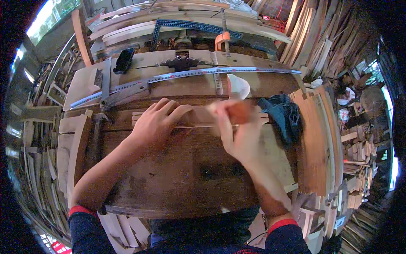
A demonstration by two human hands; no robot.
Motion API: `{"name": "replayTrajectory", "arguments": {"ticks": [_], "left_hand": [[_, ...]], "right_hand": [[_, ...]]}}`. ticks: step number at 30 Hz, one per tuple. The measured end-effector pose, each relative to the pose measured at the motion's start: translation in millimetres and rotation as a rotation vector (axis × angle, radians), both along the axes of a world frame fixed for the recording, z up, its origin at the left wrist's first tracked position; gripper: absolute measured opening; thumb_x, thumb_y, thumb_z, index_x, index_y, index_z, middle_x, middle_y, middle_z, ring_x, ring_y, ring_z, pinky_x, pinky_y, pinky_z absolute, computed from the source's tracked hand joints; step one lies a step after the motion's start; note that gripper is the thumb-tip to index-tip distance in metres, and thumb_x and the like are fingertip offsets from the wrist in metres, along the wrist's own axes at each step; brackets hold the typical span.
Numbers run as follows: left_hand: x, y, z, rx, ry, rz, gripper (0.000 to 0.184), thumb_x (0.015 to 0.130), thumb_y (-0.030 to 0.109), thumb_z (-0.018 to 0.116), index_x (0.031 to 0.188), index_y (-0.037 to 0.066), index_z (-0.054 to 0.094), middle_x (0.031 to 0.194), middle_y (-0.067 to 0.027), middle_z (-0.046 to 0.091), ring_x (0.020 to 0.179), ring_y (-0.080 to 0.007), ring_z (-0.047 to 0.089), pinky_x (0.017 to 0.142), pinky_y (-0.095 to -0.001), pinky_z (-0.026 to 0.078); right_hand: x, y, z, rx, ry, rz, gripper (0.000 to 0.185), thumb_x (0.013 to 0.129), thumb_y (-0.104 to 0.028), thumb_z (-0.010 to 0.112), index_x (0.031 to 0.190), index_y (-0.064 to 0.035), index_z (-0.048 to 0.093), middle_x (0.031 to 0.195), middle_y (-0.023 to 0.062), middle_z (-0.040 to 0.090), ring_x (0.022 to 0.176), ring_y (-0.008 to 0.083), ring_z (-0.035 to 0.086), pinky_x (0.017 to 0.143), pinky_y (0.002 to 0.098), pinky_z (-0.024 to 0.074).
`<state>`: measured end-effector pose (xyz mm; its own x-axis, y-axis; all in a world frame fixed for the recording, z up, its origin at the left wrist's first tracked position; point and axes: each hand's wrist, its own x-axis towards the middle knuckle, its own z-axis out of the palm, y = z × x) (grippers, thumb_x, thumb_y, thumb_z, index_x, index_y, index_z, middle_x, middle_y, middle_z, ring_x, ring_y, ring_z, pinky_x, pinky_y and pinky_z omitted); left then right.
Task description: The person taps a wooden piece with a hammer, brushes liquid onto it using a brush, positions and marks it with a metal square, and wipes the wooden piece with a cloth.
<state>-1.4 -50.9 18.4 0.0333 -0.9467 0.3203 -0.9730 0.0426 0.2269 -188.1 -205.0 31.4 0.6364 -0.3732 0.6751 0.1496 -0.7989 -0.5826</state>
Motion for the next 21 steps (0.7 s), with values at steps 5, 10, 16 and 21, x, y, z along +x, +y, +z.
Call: {"name": "replayTrajectory", "arguments": {"ticks": [5, 10, 16, 21], "left_hand": [[-1.3, -0.6, -0.7, 0.015, -0.001, 0.014, 0.057, 0.085, 0.037, 0.072, 0.134, 0.013, 0.053, 0.116, -0.0116, 0.060, 0.113, -0.0328, 0.056, 0.097, -0.0458, 0.050], [1.8, 2.0, -1.5, -0.022, -0.068, -0.005, 0.058, 0.086, 0.035, 0.072, 0.136, 0.014, 0.052, 0.116, -0.0114, 0.060, 0.114, -0.0328, 0.056, 0.096, -0.0456, 0.050], [2.0, 0.7, -1.2, 0.014, -0.024, 0.000, 0.054, 0.087, 0.031, 0.070, 0.135, 0.013, 0.053, 0.116, -0.0118, 0.061, 0.113, -0.0332, 0.057, 0.095, -0.0457, 0.051], [0.7, 0.7, 4.9, 0.028, 0.030, -0.004, 0.047, 0.091, 0.029, 0.066, 0.133, 0.011, 0.056, 0.112, -0.0125, 0.064, 0.109, -0.0337, 0.060, 0.094, -0.0456, 0.052]], "right_hand": [[-1.7, -3.5, 8.3, -0.026, 0.033, -0.029, 0.014, 0.098, -0.008, 0.060, 0.104, 0.0040, 0.060, 0.087, 0.0157, 0.067, 0.068, 0.0270, 0.065, 0.064, 0.0357, 0.0514], [-23.1, -32.1, 28.4, -0.336, 0.369, -0.353, 0.022, 0.093, -0.011, 0.063, 0.107, 0.0051, 0.060, 0.090, 0.0246, 0.064, 0.076, 0.0437, 0.063, 0.068, 0.0459, 0.0519], [-4.9, -3.5, 7.6, -0.142, 0.094, -0.041, 0.021, 0.091, -0.012, 0.066, 0.108, -0.0009, 0.060, 0.102, 0.0199, 0.064, 0.084, 0.0361, 0.064, 0.073, 0.0422, 0.0529], [-14.7, -8.6, 18.6, 0.095, 0.176, 0.038, 0.016, 0.096, -0.015, 0.062, 0.098, -0.0003, 0.058, 0.093, 0.0196, 0.063, 0.074, 0.0314, 0.064, 0.068, 0.0382, 0.0513]]}}
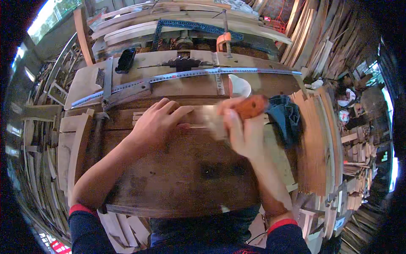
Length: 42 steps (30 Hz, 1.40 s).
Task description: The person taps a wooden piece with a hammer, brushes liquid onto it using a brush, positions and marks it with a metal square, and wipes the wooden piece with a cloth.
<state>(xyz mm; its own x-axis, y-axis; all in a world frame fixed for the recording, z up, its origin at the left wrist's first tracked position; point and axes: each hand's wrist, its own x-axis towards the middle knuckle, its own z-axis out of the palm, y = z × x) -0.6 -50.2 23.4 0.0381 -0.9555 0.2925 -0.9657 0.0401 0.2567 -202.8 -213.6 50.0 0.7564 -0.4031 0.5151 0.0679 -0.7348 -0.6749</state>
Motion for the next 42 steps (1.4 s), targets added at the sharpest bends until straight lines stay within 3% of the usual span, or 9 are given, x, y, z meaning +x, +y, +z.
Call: {"name": "replayTrajectory", "arguments": {"ticks": [4, 7, 14, 20, 24, 28, 36, 39, 42], "left_hand": [[0.1, 4.4, 1.1, 0.053, 0.000, 0.042, 0.049, 0.090, 0.021, 0.063, 0.139, 0.021, 0.056, 0.121, -0.0110, 0.065, 0.115, -0.0349, 0.061, 0.095, -0.0445, 0.053], [0.3, 1.6, 2.6, 0.074, -0.003, 0.042, 0.045, 0.091, 0.023, 0.062, 0.135, 0.017, 0.058, 0.117, -0.0113, 0.066, 0.111, -0.0338, 0.062, 0.092, -0.0439, 0.054], [2.5, 1.3, 12.4, 0.001, -0.061, 0.037, 0.042, 0.095, 0.036, 0.062, 0.126, 0.009, 0.063, 0.110, -0.0118, 0.065, 0.105, -0.0328, 0.061, 0.089, -0.0429, 0.054], [5.4, 2.5, 9.1, -0.084, -0.124, -0.023, 0.057, 0.088, 0.050, 0.068, 0.121, 0.004, 0.064, 0.113, -0.0128, 0.059, 0.111, -0.0324, 0.056, 0.096, -0.0433, 0.050], [11.3, -2.8, 6.5, -0.085, -0.110, -0.049, 0.064, 0.083, 0.055, 0.071, 0.120, 0.003, 0.063, 0.113, -0.0137, 0.059, 0.112, -0.0325, 0.056, 0.097, -0.0439, 0.050], [19.8, -2.4, 1.7, -0.036, -0.097, -0.058, 0.062, 0.083, 0.054, 0.072, 0.116, 0.003, 0.064, 0.110, -0.0147, 0.059, 0.111, -0.0346, 0.056, 0.096, -0.0453, 0.050], [20.1, -2.5, 2.6, 0.002, -0.041, -0.100, 0.064, 0.081, 0.058, 0.072, 0.112, 0.002, 0.063, 0.109, -0.0163, 0.059, 0.108, -0.0372, 0.057, 0.094, -0.0472, 0.050], [21.2, -0.4, -2.0, -0.024, -0.048, -0.111, 0.069, 0.082, 0.055, 0.072, 0.123, 0.001, 0.061, 0.113, -0.0185, 0.058, 0.109, -0.0386, 0.055, 0.095, -0.0484, 0.047], [19.2, -0.6, 10.8, -0.273, 0.146, -0.261, 0.081, 0.080, 0.053, 0.073, 0.139, 0.001, 0.053, 0.116, -0.0214, 0.055, 0.109, -0.0396, 0.051, 0.098, -0.0494, 0.043]], "right_hand": [[-15.3, -29.2, 13.4, -0.289, 0.286, -0.335, 0.029, 0.092, -0.023, 0.065, 0.104, 0.0031, 0.058, 0.096, 0.0212, 0.065, 0.086, 0.0388, 0.066, 0.072, 0.0460, 0.0530], [-8.5, -21.3, 3.6, -0.569, 0.152, -0.307, 0.030, 0.090, -0.023, 0.067, 0.105, 0.0019, 0.059, 0.095, 0.0198, 0.065, 0.085, 0.0411, 0.065, 0.075, 0.0489, 0.0535], [15.7, 19.5, -11.6, 0.036, -0.109, 0.102, 0.031, 0.085, -0.021, 0.070, 0.110, -0.0053, 0.061, 0.102, 0.0180, 0.067, 0.091, 0.0411, 0.066, 0.079, 0.0497, 0.0549], [-12.8, -35.1, -0.6, -0.470, 0.202, -0.341, 0.032, 0.087, -0.019, 0.070, 0.111, -0.0022, 0.059, 0.102, 0.0197, 0.065, 0.093, 0.0409, 0.065, 0.080, 0.0493, 0.0541], [0.7, -14.2, -5.3, -0.421, 0.115, -0.178, 0.035, 0.082, -0.015, 0.071, 0.113, -0.0030, 0.059, 0.106, 0.0182, 0.065, 0.103, 0.0403, 0.062, 0.091, 0.0504, 0.0513], [15.2, 6.0, -3.4, -0.276, -0.065, 0.066, 0.020, 0.090, -0.018, 0.071, 0.098, -0.0012, 0.064, 0.091, 0.0168, 0.068, 0.085, 0.0383, 0.066, 0.076, 0.0413, 0.0531], [-2.6, -25.4, -5.4, -0.521, 0.375, -0.355, 0.034, 0.089, -0.034, 0.074, 0.099, -0.0028, 0.067, 0.088, 0.0154, 0.069, 0.081, 0.0373, 0.066, 0.071, 0.0447, 0.0523], [7.0, 5.9, -4.1, -0.458, 0.304, -0.251, 0.026, 0.090, -0.028, 0.074, 0.102, -0.0054, 0.068, 0.099, 0.0138, 0.070, 0.091, 0.0306, 0.069, 0.081, 0.0405, 0.0535], [21.5, 27.1, -10.8, 0.166, 0.007, 0.302, 0.017, 0.093, -0.018, 0.070, 0.103, -0.0055, 0.067, 0.109, 0.0121, 0.069, 0.102, 0.0227, 0.067, 0.090, 0.0358, 0.0519]]}}
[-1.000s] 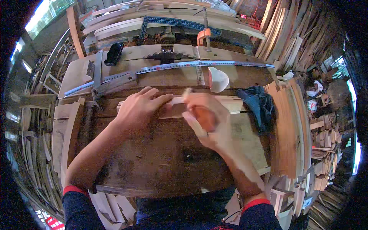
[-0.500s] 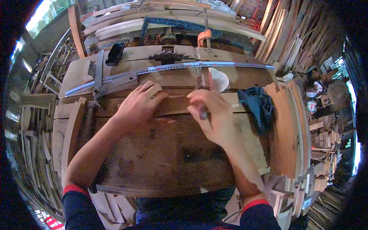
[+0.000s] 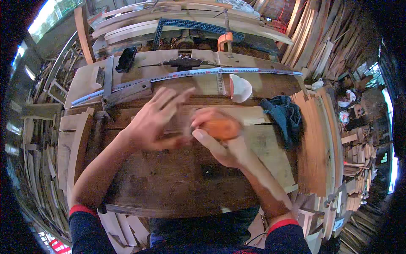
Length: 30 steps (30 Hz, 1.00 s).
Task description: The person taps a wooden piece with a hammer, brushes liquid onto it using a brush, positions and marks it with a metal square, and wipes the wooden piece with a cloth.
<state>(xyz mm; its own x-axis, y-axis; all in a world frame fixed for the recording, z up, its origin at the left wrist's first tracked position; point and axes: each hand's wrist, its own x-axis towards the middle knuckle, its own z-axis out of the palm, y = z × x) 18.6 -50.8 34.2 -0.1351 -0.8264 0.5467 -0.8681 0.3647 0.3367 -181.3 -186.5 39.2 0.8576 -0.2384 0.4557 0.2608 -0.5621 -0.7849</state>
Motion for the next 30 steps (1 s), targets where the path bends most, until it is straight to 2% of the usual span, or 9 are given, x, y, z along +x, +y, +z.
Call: {"name": "replayTrajectory", "arguments": {"ticks": [3, 7, 11, 15, 16, 18, 21, 25, 30], "left_hand": [[-5.8, 8.5, 27.3, -0.020, 0.033, 0.018, 0.093, 0.076, 0.051, 0.075, 0.148, 0.001, 0.045, 0.118, -0.0221, 0.051, 0.109, -0.0397, 0.049, 0.100, -0.0507, 0.039], [-20.4, 11.1, 24.7, -0.026, -0.090, 0.072, 0.095, 0.074, 0.054, 0.077, 0.148, 0.002, 0.047, 0.118, -0.0196, 0.050, 0.108, -0.0366, 0.050, 0.097, -0.0485, 0.040], [-30.5, 6.8, 10.6, -0.087, -0.010, 0.003, 0.091, 0.073, 0.052, 0.081, 0.144, 0.003, 0.051, 0.114, -0.0180, 0.051, 0.103, -0.0351, 0.051, 0.095, -0.0476, 0.042], [-35.0, 6.2, 15.6, -0.089, 0.063, -0.010, 0.085, 0.077, 0.046, 0.081, 0.142, 0.001, 0.050, 0.114, -0.0173, 0.051, 0.101, -0.0344, 0.051, 0.090, -0.0444, 0.044], [-35.4, 4.7, 10.1, -0.128, 0.033, 0.069, 0.067, 0.083, 0.037, 0.077, 0.133, 0.000, 0.052, 0.114, -0.0175, 0.050, 0.101, -0.0323, 0.053, 0.089, -0.0428, 0.046], [-39.2, 7.1, 3.1, -0.044, 0.589, 0.116, 0.049, 0.086, 0.029, 0.073, 0.123, 0.001, 0.056, 0.114, -0.0173, 0.051, 0.102, -0.0308, 0.054, 0.090, -0.0420, 0.046], [-9.5, 15.8, -0.8, -0.172, 0.169, 0.247, 0.015, 0.085, 0.018, 0.066, 0.091, 0.005, 0.061, 0.083, -0.0099, 0.059, 0.077, -0.0272, 0.061, 0.078, -0.0364, 0.051], [12.1, 24.5, 25.7, -0.195, -0.015, 0.372, 0.022, 0.081, 0.020, 0.070, 0.075, 0.008, 0.053, 0.068, -0.0070, 0.054, 0.059, -0.0303, 0.057, 0.060, -0.0393, 0.050], [4.2, 23.8, 37.9, -0.219, -0.253, 0.486, 0.026, 0.077, 0.023, 0.074, 0.079, 0.008, 0.053, 0.074, -0.0106, 0.054, 0.065, -0.0310, 0.061, 0.058, -0.0400, 0.050]], "right_hand": [[-3.2, 3.5, -6.4, 0.288, -0.044, 0.019, 0.011, 0.094, -0.009, 0.065, 0.104, -0.0036, 0.065, 0.112, 0.0114, 0.066, 0.108, 0.0180, 0.063, 0.093, 0.0326, 0.0503], [-6.7, -14.0, -2.7, 0.021, -0.042, -0.306, 0.015, 0.095, -0.016, 0.065, 0.093, -0.0013, 0.065, 0.092, 0.0151, 0.069, 0.092, 0.0299, 0.067, 0.079, 0.0379, 0.0535], [-10.0, -6.5, -0.1, -0.612, -0.021, -0.509, 0.023, 0.085, -0.014, 0.071, 0.103, -0.0016, 0.062, 0.105, 0.0166, 0.064, 0.095, 0.0369, 0.064, 0.079, 0.0461, 0.0544], [-0.8, 1.9, -0.2, -0.428, 0.010, -0.279, 0.046, 0.071, -0.009, 0.080, 0.111, -0.0037, 0.059, 0.108, 0.0176, 0.064, 0.099, 0.0384, 0.063, 0.085, 0.0442, 0.0534], [1.9, 5.1, 0.1, -0.352, -0.040, -0.226, 0.047, 0.071, -0.009, 0.081, 0.113, -0.0044, 0.059, 0.109, 0.0168, 0.064, 0.101, 0.0372, 0.064, 0.085, 0.0433, 0.0537], [6.0, 4.3, -0.2, -0.245, -0.159, -0.135, 0.050, 0.072, -0.010, 0.085, 0.115, -0.0069, 0.060, 0.112, 0.0149, 0.065, 0.103, 0.0342, 0.065, 0.088, 0.0409, 0.0542], [-1.5, -5.4, 2.8, -0.083, -0.101, -0.144, 0.049, 0.074, -0.013, 0.085, 0.116, -0.0072, 0.060, 0.113, 0.0140, 0.065, 0.098, 0.0325, 0.066, 0.086, 0.0401, 0.0547], [-8.8, -29.1, 0.2, -0.545, -0.009, -0.306, 0.047, 0.076, -0.025, 0.085, 0.112, -0.0047, 0.063, 0.112, 0.0143, 0.065, 0.107, 0.0337, 0.060, 0.094, 0.0428, 0.0501], [-14.9, -38.3, -0.4, -0.541, 0.251, -0.268, 0.050, 0.078, -0.033, 0.082, 0.114, -0.0043, 0.064, 0.112, 0.0145, 0.063, 0.111, 0.0355, 0.055, 0.101, 0.0456, 0.0463]]}}
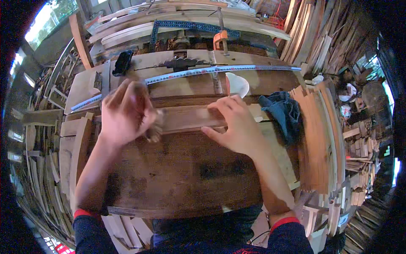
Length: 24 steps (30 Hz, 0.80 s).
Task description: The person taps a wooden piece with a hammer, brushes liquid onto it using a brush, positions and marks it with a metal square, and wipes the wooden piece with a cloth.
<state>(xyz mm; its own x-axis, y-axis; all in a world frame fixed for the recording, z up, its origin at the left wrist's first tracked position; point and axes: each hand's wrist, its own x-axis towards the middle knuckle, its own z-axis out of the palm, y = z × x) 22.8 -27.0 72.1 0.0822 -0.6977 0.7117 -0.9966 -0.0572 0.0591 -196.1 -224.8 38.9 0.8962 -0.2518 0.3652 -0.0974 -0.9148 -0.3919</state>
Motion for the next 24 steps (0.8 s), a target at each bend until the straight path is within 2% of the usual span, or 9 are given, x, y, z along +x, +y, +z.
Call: {"name": "replayTrajectory", "arguments": {"ticks": [2, 6, 9, 12, 15, 16, 19, 22, 24], "left_hand": [[-6.5, -2.5, 0.2, -0.045, -0.143, -0.015, 0.027, 0.076, 0.023, 0.075, 0.083, 0.007, 0.054, 0.078, -0.0123, 0.055, 0.067, -0.0309, 0.062, 0.059, -0.0399, 0.051], [-10.3, -2.8, -11.4, 0.103, 0.089, 0.078, 0.027, 0.075, 0.016, 0.075, 0.086, 0.005, 0.052, 0.079, -0.0118, 0.050, 0.068, -0.0331, 0.059, 0.060, -0.0378, 0.051], [-10.2, -5.0, -18.4, -0.016, 0.167, 0.024, 0.023, 0.081, 0.011, 0.073, 0.091, 0.003, 0.054, 0.081, -0.0102, 0.052, 0.065, -0.0268, 0.058, 0.059, -0.0338, 0.050], [-15.6, -3.3, -38.0, -0.173, 0.708, -0.125, 0.014, 0.089, 0.007, 0.066, 0.095, 0.001, 0.055, 0.088, -0.0094, 0.056, 0.070, -0.0184, 0.058, 0.064, -0.0298, 0.049], [-30.4, -19.7, -34.7, -0.274, 0.959, -0.193, 0.007, 0.094, 0.003, 0.059, 0.099, -0.001, 0.056, 0.095, -0.0091, 0.059, 0.079, -0.0127, 0.057, 0.069, -0.0276, 0.048], [-20.9, -21.8, -35.6, -0.288, 0.741, -0.248, 0.007, 0.095, 0.002, 0.058, 0.101, 0.000, 0.057, 0.099, -0.0097, 0.059, 0.085, -0.0135, 0.058, 0.074, -0.0274, 0.048], [-20.6, -19.1, -21.2, -0.266, 0.520, -0.113, 0.011, 0.094, 0.004, 0.062, 0.104, 0.002, 0.058, 0.092, -0.0091, 0.059, 0.077, -0.0178, 0.059, 0.072, -0.0287, 0.050], [-14.2, -11.7, -23.1, -0.098, 0.084, 0.047, 0.013, 0.092, 0.006, 0.066, 0.102, 0.004, 0.059, 0.082, -0.0089, 0.059, 0.069, -0.0255, 0.058, 0.069, -0.0306, 0.051], [-13.5, -12.6, -24.0, -0.028, 0.049, 0.091, 0.011, 0.090, 0.007, 0.067, 0.097, 0.005, 0.058, 0.077, -0.0085, 0.057, 0.067, -0.0296, 0.055, 0.065, -0.0335, 0.050]], "right_hand": [[-0.1, -0.3, -2.1, 0.014, 0.025, -0.006, 0.049, 0.078, -0.032, 0.082, 0.114, -0.0043, 0.064, 0.111, 0.0147, 0.062, 0.112, 0.0355, 0.055, 0.101, 0.0453, 0.0461], [1.6, -0.5, -7.9, 0.076, 0.008, -0.009, 0.047, 0.077, -0.029, 0.083, 0.113, -0.0043, 0.064, 0.110, 0.0150, 0.061, 0.112, 0.0358, 0.055, 0.101, 0.0451, 0.0463], [4.0, -0.7, -9.1, 0.110, 0.001, 0.009, 0.047, 0.076, -0.027, 0.084, 0.113, -0.0038, 0.065, 0.108, 0.0150, 0.060, 0.111, 0.0360, 0.056, 0.100, 0.0448, 0.0468], [6.0, -1.3, -10.3, 0.116, -0.010, 0.034, 0.048, 0.076, -0.026, 0.084, 0.113, -0.0029, 0.064, 0.107, 0.0154, 0.060, 0.109, 0.0366, 0.056, 0.099, 0.0446, 0.0475], [6.6, -0.7, -12.7, 0.093, -0.022, 0.038, 0.049, 0.075, -0.025, 0.086, 0.113, -0.0023, 0.064, 0.108, 0.0146, 0.060, 0.108, 0.0357, 0.056, 0.097, 0.0430, 0.0474], [6.9, -0.1, -13.3, 0.084, -0.026, 0.038, 0.050, 0.074, -0.024, 0.086, 0.113, -0.0022, 0.064, 0.108, 0.0141, 0.060, 0.108, 0.0351, 0.056, 0.097, 0.0422, 0.0473], [6.9, 1.7, -12.6, 0.070, -0.043, 0.027, 0.047, 0.077, -0.026, 0.085, 0.111, 0.0002, 0.065, 0.108, 0.0147, 0.060, 0.107, 0.0352, 0.056, 0.096, 0.0418, 0.0471], [8.4, 1.4, -14.7, 0.068, -0.042, 0.004, 0.044, 0.081, -0.027, 0.082, 0.110, 0.0021, 0.066, 0.107, 0.0150, 0.061, 0.106, 0.0353, 0.056, 0.096, 0.0420, 0.0470], [9.0, 0.1, -16.6, 0.060, -0.047, 0.013, 0.044, 0.082, -0.028, 0.081, 0.110, 0.0013, 0.065, 0.106, 0.0148, 0.060, 0.105, 0.0349, 0.056, 0.095, 0.0421, 0.0469]]}}
